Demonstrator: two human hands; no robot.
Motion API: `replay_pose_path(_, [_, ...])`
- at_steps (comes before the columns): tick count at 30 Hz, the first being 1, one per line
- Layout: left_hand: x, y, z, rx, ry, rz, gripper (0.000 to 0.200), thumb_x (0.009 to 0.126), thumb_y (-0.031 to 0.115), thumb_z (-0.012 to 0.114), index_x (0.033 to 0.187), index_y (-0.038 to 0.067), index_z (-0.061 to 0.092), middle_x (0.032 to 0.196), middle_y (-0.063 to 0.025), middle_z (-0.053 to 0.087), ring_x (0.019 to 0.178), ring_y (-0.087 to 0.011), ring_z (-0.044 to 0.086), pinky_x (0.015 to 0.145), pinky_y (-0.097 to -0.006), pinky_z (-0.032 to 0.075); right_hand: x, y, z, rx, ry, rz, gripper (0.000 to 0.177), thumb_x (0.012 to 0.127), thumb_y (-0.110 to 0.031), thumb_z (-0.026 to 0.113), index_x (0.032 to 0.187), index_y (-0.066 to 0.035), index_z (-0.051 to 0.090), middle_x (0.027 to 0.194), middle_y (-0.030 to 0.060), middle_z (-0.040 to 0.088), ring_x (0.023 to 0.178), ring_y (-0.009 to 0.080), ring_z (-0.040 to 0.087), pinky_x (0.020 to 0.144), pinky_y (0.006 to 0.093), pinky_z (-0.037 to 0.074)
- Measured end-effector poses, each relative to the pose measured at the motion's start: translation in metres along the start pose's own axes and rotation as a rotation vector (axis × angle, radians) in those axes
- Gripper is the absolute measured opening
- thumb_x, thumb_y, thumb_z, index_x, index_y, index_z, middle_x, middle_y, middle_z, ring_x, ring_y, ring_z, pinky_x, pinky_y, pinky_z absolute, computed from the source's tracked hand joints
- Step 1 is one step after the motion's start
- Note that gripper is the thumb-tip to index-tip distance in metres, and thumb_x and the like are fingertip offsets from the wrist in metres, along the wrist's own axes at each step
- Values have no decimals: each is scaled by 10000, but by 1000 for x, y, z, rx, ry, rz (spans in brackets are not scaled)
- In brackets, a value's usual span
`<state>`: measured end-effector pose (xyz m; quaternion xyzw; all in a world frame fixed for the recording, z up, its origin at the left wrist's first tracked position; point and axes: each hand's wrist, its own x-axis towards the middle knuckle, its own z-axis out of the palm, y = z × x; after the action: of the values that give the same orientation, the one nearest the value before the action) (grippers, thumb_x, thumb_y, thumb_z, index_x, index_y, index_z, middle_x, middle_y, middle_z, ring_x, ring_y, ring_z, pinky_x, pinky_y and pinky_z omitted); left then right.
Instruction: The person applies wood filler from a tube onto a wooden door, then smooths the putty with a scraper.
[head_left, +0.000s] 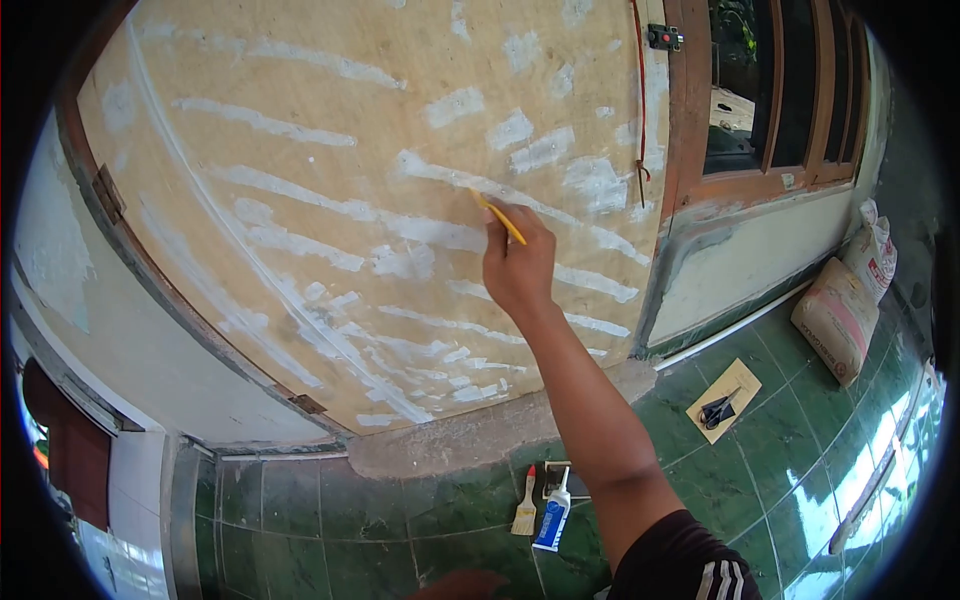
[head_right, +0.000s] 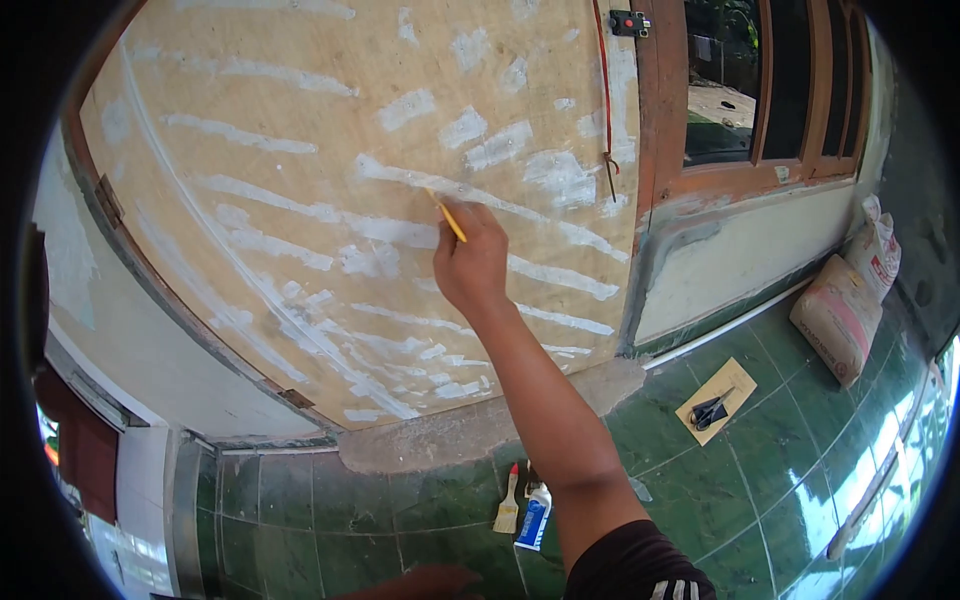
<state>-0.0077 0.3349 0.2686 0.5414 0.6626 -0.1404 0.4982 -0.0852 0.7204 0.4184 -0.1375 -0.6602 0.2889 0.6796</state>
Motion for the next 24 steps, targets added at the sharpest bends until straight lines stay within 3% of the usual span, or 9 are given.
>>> replay_pose_path(2, [-7,3,-2,-18,14,14,630,985,495,627,1451,73,579,1416,-242,595,1306,-422,563,1095,-554,442,-1,22,-11,-9,206,-78,329,865,89,636,1190,59,683,1091,221,722,986,391,668,827,446,543])
replay_pose_path(5, [-9,-2,1,-64,68,3,626,983,488,630,1435,57,588,1414,-245,594,1301,-419,567,1091,-553,446,6,33,-9,-242,345,-208,286,917,37,666,1201,55,696,1114,200,723,935,371,661,806,414,544])
replay_pose_path(8, [-9,-3,0,-98,86,-13,610,979,473,635,1411,43,602,1398,-251,601,1288,-422,574,1082,-550,452,-8,21,18,-350,335,-206,437,841,83,664,1278,62,665,1210,216,691,976,374,629,844,431,534])
replay_pose_path(9, [-7,-4,0,-91,72,-25,607,977,469,638,1406,42,605,1394,-253,603,1285,-424,574,1082,-549,451,-13,21,31,-340,346,-204,552,770,112,657,1320,67,642,1260,226,663,1003,382,608,867,453,528])
replay_pose_path(14, [4,-13,10,-93,122,13,593,970,454,647,1392,38,612,1373,-262,609,1262,-431,586,1061,-546,466,-51,-1,81,-257,214,-179,546,752,112,668,1295,58,657,1201,215,675,1010,386,623,876,447,538])
replay_pose_path(18, [15,-26,24,-66,126,66,587,974,460,647,1386,44,616,1364,-267,611,1237,-431,603,1027,-545,489,-60,-12,51,-14,-46,-205,451,780,112,672,1225,41,688,1160,210,683,1010,393,666,882,432,555])
replay_pose_path(21, [-4,-11,7,-41,87,40,582,978,460,644,1391,52,614,1366,-268,609,1231,-427,609,1018,-545,495,-30,21,23,-61,383,-186,204,975,22,627,1164,66,693,1144,220,688,948,348,700,811,372,563])
replay_pose_path(23, [-8,-11,4,-69,83,46,586,982,467,639,1401,58,610,1378,-263,606,1244,-422,604,1030,-546,488,-5,32,5,-116,518,-32,213,1008,-16,600,1179,65,698,1155,225,692,961,353,692,811,375,556])
replay_pose_path(24, [-7,-12,6,-73,76,34,587,985,470,634,1405,60,608,1375,-260,609,1245,-419,604,1031,-548,487,-2,34,10,-156,511,-55,216,1003,-10,602,1182,61,698,1157,224,695,970,358,691,814,382,557])
